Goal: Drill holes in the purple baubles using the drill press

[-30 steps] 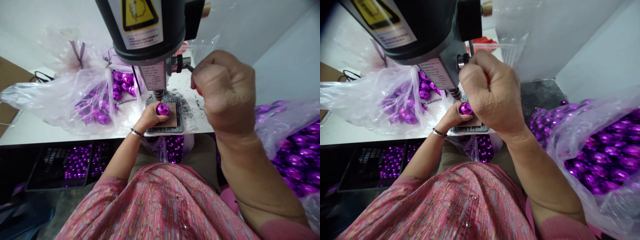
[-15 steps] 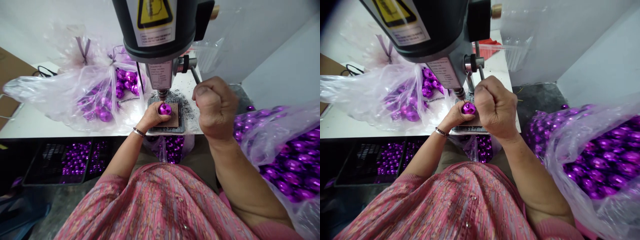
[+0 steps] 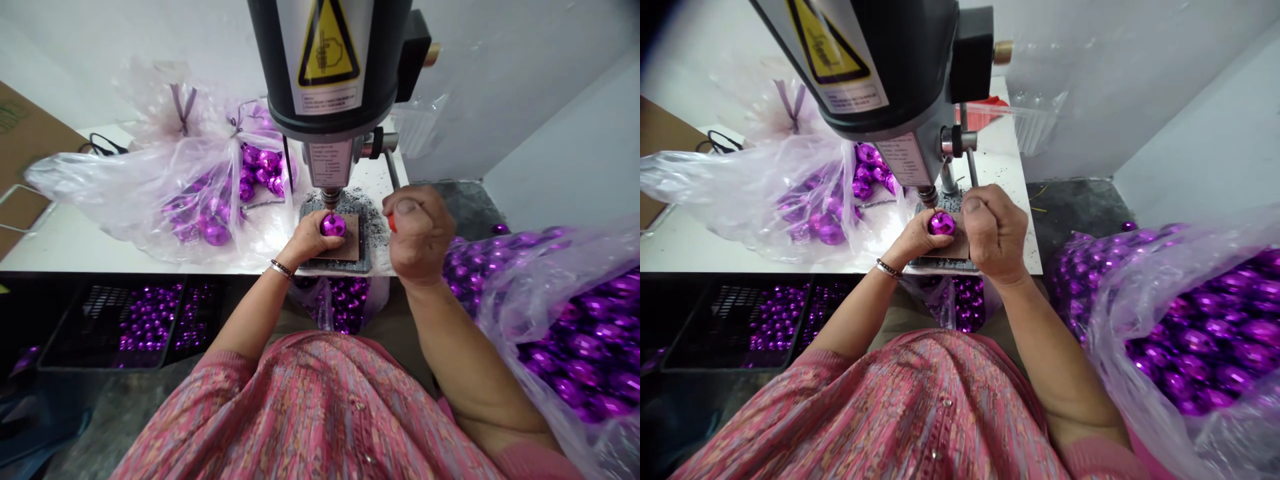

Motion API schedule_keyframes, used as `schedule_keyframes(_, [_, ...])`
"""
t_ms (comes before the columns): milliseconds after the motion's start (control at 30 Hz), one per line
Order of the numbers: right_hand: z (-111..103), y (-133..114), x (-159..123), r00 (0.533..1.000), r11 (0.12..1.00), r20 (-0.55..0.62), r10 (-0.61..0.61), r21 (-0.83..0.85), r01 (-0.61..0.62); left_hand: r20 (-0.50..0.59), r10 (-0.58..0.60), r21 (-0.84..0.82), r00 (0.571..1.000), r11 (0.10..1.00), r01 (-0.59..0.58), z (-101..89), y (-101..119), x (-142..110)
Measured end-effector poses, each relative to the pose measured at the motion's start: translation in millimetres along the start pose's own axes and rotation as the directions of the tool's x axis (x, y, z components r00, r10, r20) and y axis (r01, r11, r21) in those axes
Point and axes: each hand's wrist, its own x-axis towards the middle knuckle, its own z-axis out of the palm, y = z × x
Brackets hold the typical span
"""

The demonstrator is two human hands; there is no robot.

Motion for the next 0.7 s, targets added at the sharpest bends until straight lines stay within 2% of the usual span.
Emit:
schedule_keyframes(133, [1.3, -31.3, 50.4, 0.993, 0.992, -0.006, 0.119, -0.041, -0.119, 0.037, -0.006, -0.042, 0.999, 0.999, 0.008, 0.5, -1.0, -3.7])
schedule_keyframes(200, [2.8, -41.5, 75.3, 0.978, 0.978, 0.016, 0.206, -0.031, -0.206, 0.008, -0.004, -0.047, 1.0, 0.999, 0.004, 0.9, -2.3, -7.8])
schedule_keyframes(300, [2.0, -43.7, 95.0, 0.938, 0.938, -0.01, 0.345, -0.04, -0.345, -0.052, 0.009, -0.038, 0.999, 0.999, -0.011, -0.1, -3.9, -19.4])
schedule_keyframes(367, [-0.3, -40.6, 97.9, 0.93, 0.929, -0.041, 0.366, -0.048, -0.367, -0.043, 0.026, -0.018, 0.999, 0.999, -0.027, -2.7, -3.1, -31.3])
schedule_keyframes(467, [-0.8, -38.6, 96.4, 0.914, 0.915, -0.067, 0.401, -0.022, -0.403, 0.129, 0.08, -0.001, 0.988, 0.997, -0.08, -6.8, 1.9, -52.2])
schedule_keyframes(567, [3.7, -42.8, 94.1, 0.845, 0.857, -0.158, 0.511, 0.027, -0.514, 0.337, 0.123, 0.013, 0.933, 0.991, -0.136, -7.7, 7.9, -70.6])
schedule_keyframes(633, [6.9, -45.9, 92.0, 0.816, 0.836, -0.193, 0.545, 0.053, -0.547, 0.371, 0.142, 0.019, 0.918, 0.987, -0.16, -8.2, 9.8, -78.5])
schedule_keyframes(700, [8.9, -47.1, 89.7, 0.816, 0.839, -0.203, 0.541, 0.064, -0.54, 0.348, 0.166, -0.011, 0.923, 0.985, -0.173, -12.2, 8.2, -80.6])
